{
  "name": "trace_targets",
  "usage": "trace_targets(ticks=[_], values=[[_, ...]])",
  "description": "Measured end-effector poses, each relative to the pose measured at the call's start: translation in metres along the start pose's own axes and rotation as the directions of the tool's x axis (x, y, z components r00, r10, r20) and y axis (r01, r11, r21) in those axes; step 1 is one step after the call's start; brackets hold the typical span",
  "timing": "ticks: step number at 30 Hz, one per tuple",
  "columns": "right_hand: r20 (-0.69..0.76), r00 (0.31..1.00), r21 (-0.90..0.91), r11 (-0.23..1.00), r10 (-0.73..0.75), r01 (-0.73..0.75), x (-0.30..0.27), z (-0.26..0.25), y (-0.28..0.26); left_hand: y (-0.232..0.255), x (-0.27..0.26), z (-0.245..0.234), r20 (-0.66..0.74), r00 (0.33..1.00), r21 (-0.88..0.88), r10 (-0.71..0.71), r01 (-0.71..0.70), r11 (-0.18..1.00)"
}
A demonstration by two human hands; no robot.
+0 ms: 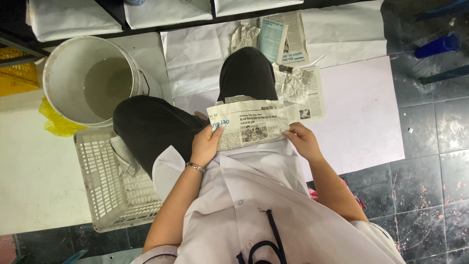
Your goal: The person sits on the floor and wraps individual glassware items with newspaper. They unfold a newspaper sheet, place a glass or cup on it, fold the paper around the item, and then place the wrapped item on a nearby shelf. This process is repeated for multiple items.
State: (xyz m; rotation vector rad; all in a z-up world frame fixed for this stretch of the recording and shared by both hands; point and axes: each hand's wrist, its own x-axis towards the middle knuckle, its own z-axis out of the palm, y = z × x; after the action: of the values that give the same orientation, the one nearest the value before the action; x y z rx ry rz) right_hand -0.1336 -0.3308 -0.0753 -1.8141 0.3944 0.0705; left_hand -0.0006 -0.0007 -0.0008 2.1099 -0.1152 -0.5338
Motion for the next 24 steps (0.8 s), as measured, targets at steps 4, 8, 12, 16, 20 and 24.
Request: trace_targets(ticks=[4,8,12,16,20,24], values=[[0.105,0.993,-0.053,0.998,0.048,-0.043,0.009,0.000,-0.007,-0.003,0.005,0.002,0.030,0.999,0.022,0.037,-0.038,0.999],[0.150,0.981,-0.088,0.990,0.121,-0.109,0.029,0.008,-0.047,-0.003,0.006,0.004,-0.003,1.000,0.036,0.024,-0.024,0.999],[0.089,0.956,-0.156,0.952,0.281,-0.265,0.043,0.020,-0.077,-0.005,0.009,0.004,-0.034,0.999,-0.016,0.025,-0.026,1.000],[0.023,0.983,-0.027,0.983,0.184,-0.183,0.053,0.026,-0.063,0.002,0.015,0.001,-0.059,0.998,0.012,0.000,0.000,1.000],[-0.146,0.966,0.005,0.976,0.215,-0.217,0.058,0.031,-0.044,0.027,0.022,-0.003,-0.092,0.996,0.078,-0.003,0.010,0.997],[-0.244,0.945,-0.042,0.971,0.217,-0.234,0.054,0.043,-0.049,0.051,0.016,-0.005,-0.191,0.981,0.310,0.042,0.020,0.950]])
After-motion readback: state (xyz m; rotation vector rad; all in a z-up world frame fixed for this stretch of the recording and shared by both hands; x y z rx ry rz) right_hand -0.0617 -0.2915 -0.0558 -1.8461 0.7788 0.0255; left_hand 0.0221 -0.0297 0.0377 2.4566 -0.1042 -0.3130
